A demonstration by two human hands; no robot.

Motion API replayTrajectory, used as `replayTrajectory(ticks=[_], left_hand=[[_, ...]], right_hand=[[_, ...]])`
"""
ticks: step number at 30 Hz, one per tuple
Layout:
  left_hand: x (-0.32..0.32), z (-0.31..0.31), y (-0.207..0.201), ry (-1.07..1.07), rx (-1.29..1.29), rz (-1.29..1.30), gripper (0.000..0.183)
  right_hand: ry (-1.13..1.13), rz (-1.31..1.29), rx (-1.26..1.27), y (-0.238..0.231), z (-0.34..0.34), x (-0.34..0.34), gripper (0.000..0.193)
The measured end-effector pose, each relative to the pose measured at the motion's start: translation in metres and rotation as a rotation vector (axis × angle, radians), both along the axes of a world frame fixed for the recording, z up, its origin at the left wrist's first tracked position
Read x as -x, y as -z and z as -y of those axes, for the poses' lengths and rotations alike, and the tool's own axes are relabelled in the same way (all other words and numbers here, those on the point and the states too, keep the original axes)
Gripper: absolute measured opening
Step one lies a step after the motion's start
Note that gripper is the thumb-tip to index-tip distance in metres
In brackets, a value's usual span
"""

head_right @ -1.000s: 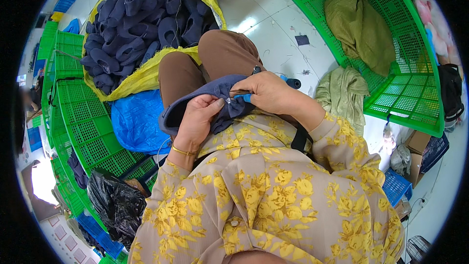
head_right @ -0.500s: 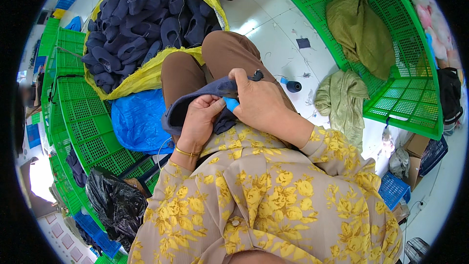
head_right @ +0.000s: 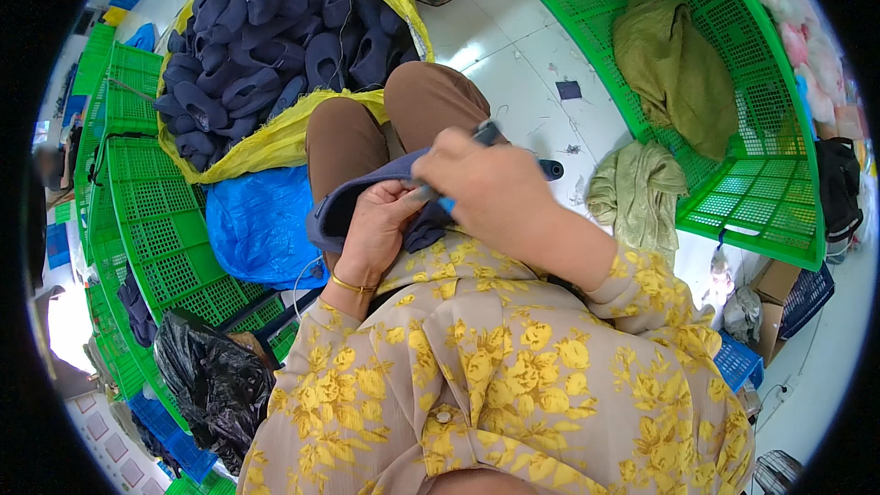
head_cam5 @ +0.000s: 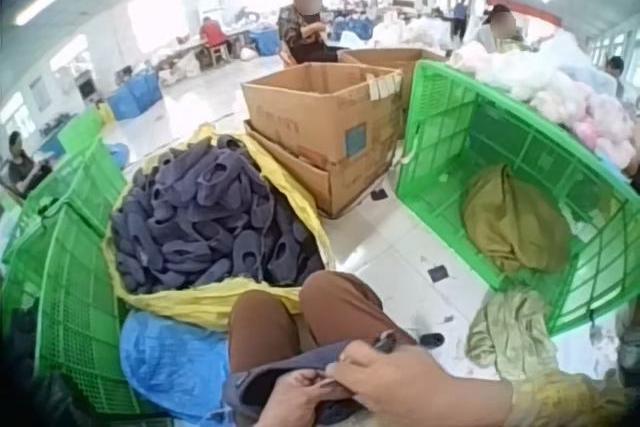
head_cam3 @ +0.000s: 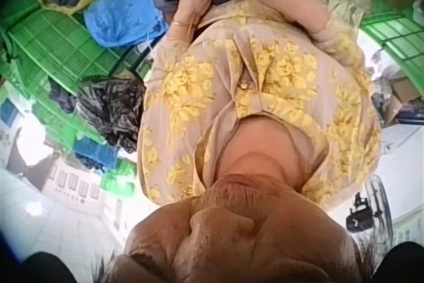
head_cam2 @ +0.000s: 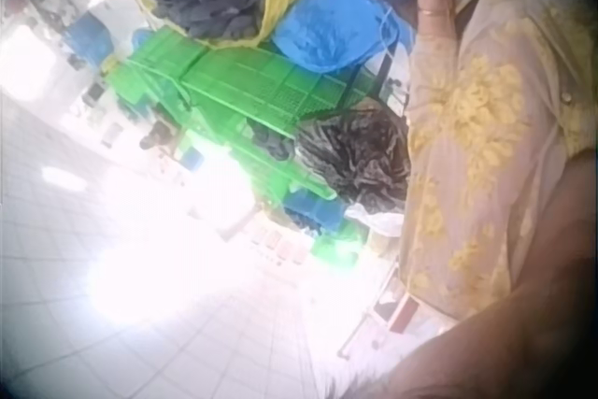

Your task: The person is seated on the floor and uses a blue-handled tool to stitch a decorative bow onto a dark blue slip-on shoe. They repeatedly insert the tool, pull the thread, and adjust the bow while handling the shoe with both hands.

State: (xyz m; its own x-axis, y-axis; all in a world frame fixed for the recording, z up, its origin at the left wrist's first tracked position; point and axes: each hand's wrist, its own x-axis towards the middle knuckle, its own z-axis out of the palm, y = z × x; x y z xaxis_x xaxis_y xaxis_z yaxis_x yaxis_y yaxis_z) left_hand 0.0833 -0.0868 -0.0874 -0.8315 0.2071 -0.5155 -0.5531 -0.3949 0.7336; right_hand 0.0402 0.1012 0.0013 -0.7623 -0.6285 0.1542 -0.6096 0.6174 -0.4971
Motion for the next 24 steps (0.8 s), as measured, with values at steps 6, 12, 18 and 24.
replayTrajectory(ticks=[6, 12, 18, 24], left_hand=[[-0.003, -0.001, -0.001, -0.038, -0.060, 0.008, 0.011], [-0.002, 0.004, 0.008, 0.037, 0.004, -0.081, 0.014], [-0.006, -0.007, -0.027, -0.042, 0.279, -0.297, 0.015], [0.007, 0.001, -0.036, 0.108, 0.170, -0.109, 0.014]], right_hand=[[-0.159, 0.022, -0.123, 0.018, 0.015, 0.002, 0.027], [-0.331, -0.155, -0.113, 0.022, 0.008, 0.012, 0.026], [-0.196, 0.005, 0.558, 0.001, 0.051, 0.013, 0.027], [-0.003, 0.742, 0.787, -0.023, 0.042, 0.032, 0.011]])
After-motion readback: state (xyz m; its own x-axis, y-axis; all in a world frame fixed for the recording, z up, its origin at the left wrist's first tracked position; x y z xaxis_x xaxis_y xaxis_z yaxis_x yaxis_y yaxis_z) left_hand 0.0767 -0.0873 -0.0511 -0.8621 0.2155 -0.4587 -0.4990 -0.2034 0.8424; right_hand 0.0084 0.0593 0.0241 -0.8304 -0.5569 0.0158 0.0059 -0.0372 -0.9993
